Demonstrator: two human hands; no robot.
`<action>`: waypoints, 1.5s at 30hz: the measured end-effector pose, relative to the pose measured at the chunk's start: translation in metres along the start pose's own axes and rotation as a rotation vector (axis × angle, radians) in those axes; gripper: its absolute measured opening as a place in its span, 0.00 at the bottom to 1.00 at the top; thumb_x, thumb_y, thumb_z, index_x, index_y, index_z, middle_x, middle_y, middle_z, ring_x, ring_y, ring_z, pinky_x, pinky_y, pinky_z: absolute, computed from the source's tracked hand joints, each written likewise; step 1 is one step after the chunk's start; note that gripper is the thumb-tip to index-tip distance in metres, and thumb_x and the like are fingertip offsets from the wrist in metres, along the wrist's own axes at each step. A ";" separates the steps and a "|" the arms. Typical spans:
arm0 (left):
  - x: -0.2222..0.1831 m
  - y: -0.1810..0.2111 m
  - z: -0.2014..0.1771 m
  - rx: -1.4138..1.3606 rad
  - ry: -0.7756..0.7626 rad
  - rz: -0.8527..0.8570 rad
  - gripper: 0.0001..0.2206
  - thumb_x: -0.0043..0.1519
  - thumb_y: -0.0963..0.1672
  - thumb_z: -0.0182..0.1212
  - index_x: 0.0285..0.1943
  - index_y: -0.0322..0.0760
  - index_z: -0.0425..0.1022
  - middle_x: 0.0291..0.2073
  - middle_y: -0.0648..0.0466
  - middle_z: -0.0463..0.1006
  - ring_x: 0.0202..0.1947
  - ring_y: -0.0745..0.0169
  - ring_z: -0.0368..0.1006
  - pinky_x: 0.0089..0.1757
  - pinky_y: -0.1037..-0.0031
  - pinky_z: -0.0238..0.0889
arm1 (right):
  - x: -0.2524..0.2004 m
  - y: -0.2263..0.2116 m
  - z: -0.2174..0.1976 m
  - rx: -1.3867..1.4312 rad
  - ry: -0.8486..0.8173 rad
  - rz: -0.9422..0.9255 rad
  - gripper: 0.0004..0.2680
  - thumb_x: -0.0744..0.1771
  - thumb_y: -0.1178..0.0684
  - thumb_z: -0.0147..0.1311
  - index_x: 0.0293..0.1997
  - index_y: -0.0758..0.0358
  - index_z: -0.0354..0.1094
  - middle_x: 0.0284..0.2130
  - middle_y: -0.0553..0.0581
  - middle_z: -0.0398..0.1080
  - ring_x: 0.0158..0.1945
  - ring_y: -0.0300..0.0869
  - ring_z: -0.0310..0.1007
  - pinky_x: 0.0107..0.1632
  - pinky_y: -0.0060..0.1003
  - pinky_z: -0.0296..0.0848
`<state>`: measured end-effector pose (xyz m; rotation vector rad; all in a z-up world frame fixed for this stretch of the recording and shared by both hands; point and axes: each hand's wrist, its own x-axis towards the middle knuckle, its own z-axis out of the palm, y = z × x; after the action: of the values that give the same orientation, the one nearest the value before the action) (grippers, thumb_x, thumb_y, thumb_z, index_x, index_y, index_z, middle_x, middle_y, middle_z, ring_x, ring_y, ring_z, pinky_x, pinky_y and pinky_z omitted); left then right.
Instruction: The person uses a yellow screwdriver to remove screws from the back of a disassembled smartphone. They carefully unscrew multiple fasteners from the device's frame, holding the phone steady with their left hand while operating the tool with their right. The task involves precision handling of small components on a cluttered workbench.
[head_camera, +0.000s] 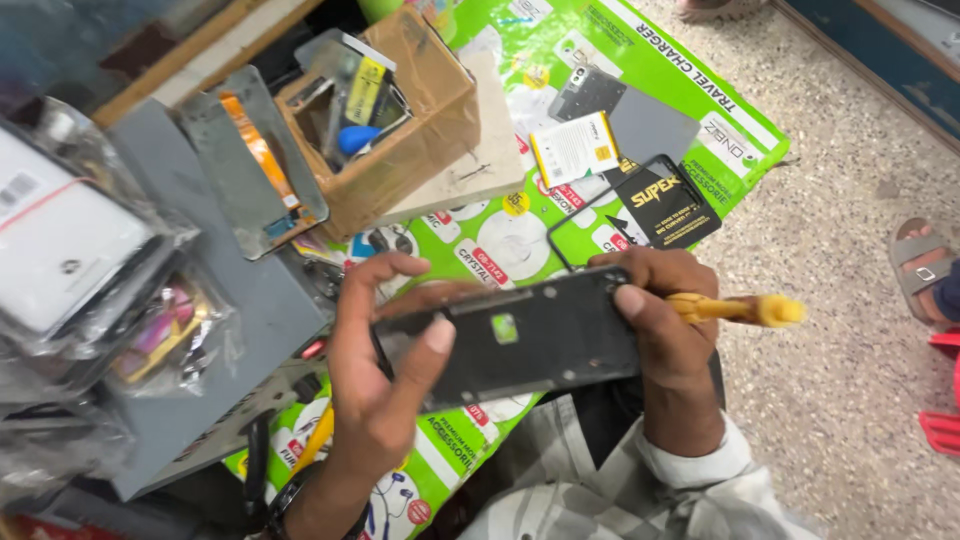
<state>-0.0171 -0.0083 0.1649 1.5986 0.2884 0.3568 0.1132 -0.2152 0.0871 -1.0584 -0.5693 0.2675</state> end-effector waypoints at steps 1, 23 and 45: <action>-0.007 -0.001 0.001 -0.044 -0.023 -0.066 0.19 0.64 0.38 0.57 0.64 0.30 0.61 0.55 0.43 0.74 0.57 0.61 0.72 0.56 0.70 0.65 | -0.004 -0.001 -0.002 -0.021 0.026 -0.013 0.13 0.67 0.53 0.55 0.24 0.62 0.53 0.19 0.53 0.57 0.22 0.38 0.55 0.27 0.34 0.55; -0.021 0.011 -0.005 -0.134 0.012 -0.237 0.18 0.64 0.37 0.60 0.63 0.31 0.63 0.47 0.41 0.79 0.47 0.68 0.74 0.48 0.76 0.68 | -0.018 -0.001 0.015 -0.067 0.190 0.083 0.14 0.65 0.53 0.56 0.21 0.67 0.54 0.16 0.59 0.62 0.19 0.40 0.56 0.27 0.35 0.56; -0.008 0.007 -0.008 -0.058 -0.062 -0.147 0.17 0.65 0.38 0.56 0.61 0.31 0.59 0.50 0.44 0.75 0.49 0.67 0.76 0.47 0.76 0.73 | -0.024 0.015 0.001 -0.143 0.219 0.103 0.14 0.66 0.51 0.54 0.21 0.66 0.56 0.18 0.53 0.59 0.25 0.38 0.59 0.44 0.33 0.69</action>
<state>-0.0281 -0.0051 0.1715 1.5190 0.3423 0.2005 0.0939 -0.2183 0.0669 -1.2401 -0.3405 0.1997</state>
